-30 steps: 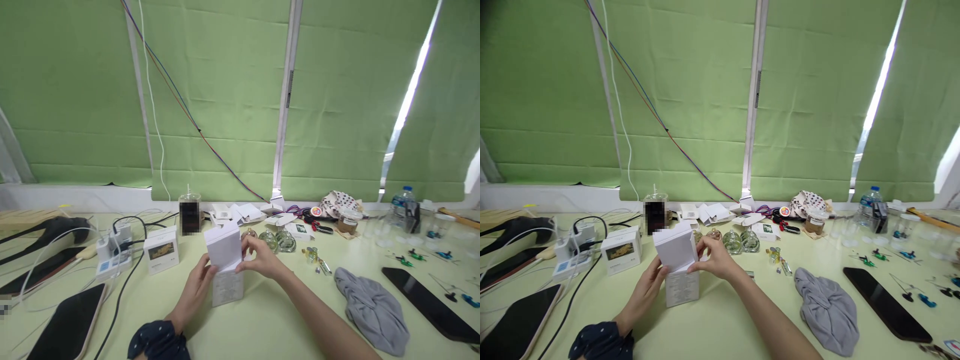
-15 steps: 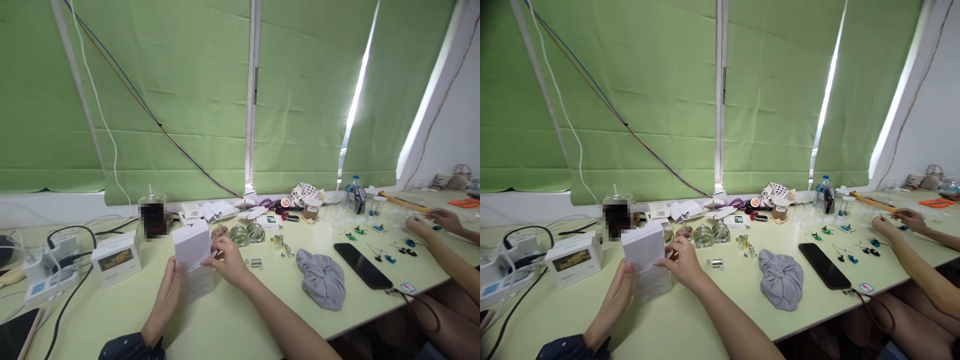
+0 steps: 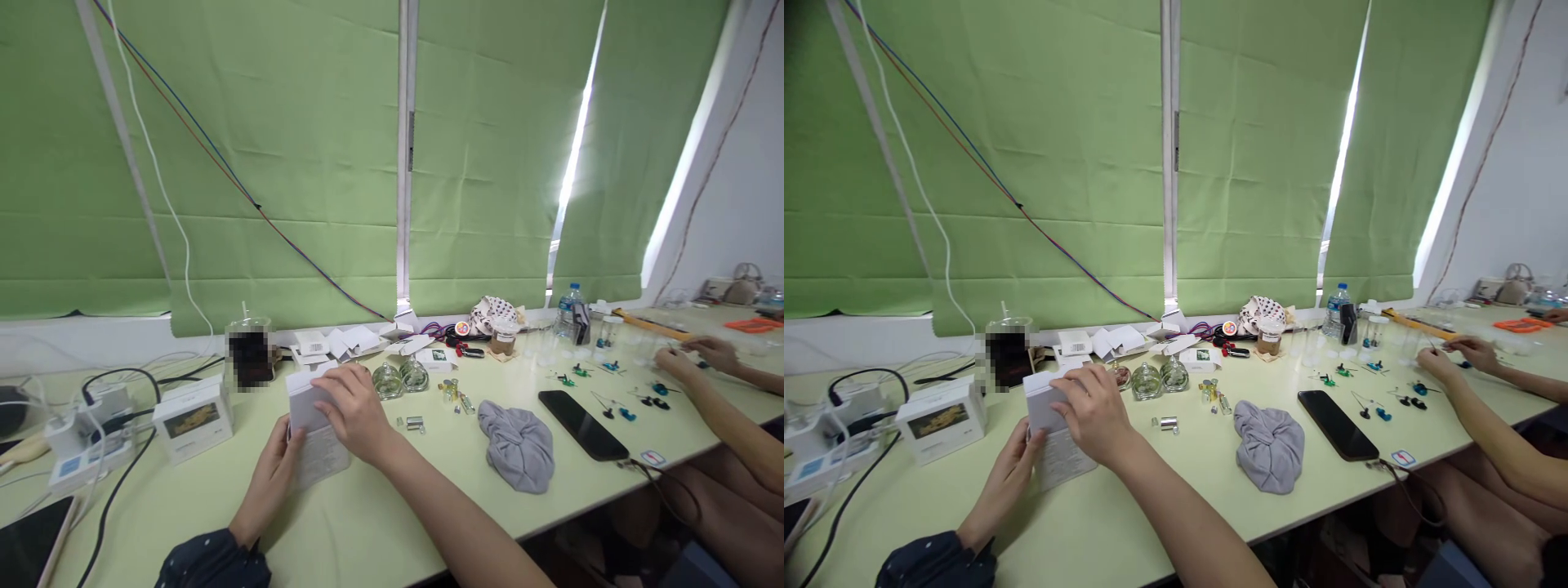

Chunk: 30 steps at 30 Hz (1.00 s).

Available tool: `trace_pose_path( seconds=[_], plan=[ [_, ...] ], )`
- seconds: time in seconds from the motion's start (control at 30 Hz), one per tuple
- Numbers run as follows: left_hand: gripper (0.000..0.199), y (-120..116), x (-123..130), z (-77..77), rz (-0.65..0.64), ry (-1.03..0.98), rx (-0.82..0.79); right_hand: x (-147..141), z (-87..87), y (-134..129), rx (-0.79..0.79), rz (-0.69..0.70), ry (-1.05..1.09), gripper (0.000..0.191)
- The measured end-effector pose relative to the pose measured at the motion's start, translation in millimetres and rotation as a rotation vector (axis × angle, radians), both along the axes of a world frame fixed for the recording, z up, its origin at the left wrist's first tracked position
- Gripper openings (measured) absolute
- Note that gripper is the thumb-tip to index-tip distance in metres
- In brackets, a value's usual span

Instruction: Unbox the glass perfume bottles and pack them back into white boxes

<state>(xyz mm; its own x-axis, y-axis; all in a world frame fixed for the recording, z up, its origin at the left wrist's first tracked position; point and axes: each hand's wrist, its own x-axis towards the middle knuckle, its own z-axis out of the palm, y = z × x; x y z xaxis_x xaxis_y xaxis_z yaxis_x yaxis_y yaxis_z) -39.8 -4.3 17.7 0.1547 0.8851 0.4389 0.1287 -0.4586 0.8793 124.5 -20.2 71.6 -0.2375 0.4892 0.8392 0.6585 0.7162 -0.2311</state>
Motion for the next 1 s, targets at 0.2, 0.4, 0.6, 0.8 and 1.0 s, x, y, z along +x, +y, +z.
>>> trace_pose_path(
  seconds=[0.2,0.4,0.6,0.8,1.0],
  plan=[
    [0.044,0.6,-1.6,-3.0,-0.048,-0.018,-0.006,-9.1,1.5,1.7,-0.031,-0.037,0.03,0.041],
    [0.042,2.4,-3.8,-8.6,-0.104,-0.029,-0.024,-3.8,5.5,6.7,-0.121,-0.009,-0.042,0.038],
    [0.038,-0.1,-3.8,-9.7,-0.143,-0.065,-0.028,-2.2,8.4,6.6,-0.162,-0.009,-0.001,0.039],
    [0.035,0.1,-5.0,-12.7,-0.156,-0.072,-0.006,-3.2,8.7,3.1,-0.269,0.06,-0.097,0.014],
    [0.034,-0.9,-6.6,-15.5,-0.132,-0.067,0.039,-2.6,-6.2,0.1,-0.405,0.129,-0.146,0.013]
  ],
)
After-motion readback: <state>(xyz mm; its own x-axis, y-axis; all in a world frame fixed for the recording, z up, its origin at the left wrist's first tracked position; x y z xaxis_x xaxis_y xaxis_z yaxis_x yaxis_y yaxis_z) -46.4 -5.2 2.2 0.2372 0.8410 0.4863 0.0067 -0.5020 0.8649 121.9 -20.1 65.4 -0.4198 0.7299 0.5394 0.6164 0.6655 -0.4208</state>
